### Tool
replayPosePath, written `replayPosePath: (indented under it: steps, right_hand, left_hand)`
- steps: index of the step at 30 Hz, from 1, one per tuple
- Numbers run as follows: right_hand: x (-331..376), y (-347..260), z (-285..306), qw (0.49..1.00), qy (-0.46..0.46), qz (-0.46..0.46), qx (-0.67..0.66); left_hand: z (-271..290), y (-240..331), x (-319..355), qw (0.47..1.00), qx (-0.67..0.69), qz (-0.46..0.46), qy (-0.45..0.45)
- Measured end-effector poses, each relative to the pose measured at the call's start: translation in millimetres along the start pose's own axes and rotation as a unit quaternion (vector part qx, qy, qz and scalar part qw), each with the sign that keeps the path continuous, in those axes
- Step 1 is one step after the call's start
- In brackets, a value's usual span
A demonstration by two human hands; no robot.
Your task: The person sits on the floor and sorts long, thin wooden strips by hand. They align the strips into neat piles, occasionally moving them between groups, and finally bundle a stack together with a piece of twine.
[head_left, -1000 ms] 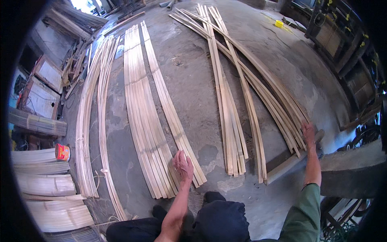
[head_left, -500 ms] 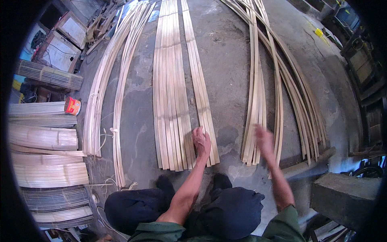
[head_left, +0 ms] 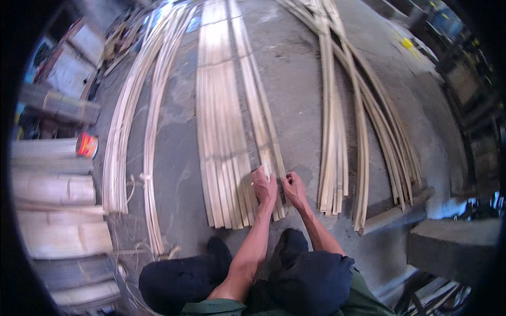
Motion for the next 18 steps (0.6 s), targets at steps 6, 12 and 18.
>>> replayPosePath:
  steps: [6,12,18]
  right_hand:
    - [26.6,-115.9,147.4,0.942,0.152,0.000,-0.299]
    - [60.1,-131.6,258.9,0.912,0.309,0.111,-0.248]
    - [59.3,-69.7,262.7,0.950,0.293,0.088,-0.064]
  left_hand:
    - [14.5,20.3,5.4,0.988,-0.153,0.013,-0.023]
    - [7.4,19.7,-0.4,0.977,-0.207,0.045,-0.032]
    - [4.7,18.1,0.1,0.980,-0.188,0.051,-0.038]
Point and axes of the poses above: each hand's wrist, its own x-axis away from the middle knuckle, its own z-axis out of the back of the hand, y = z × x, the point moved 8 cm from there along -x, towards the middle knuckle, and after that the axes turned 5 degrees about y, right-handed, at the moved point
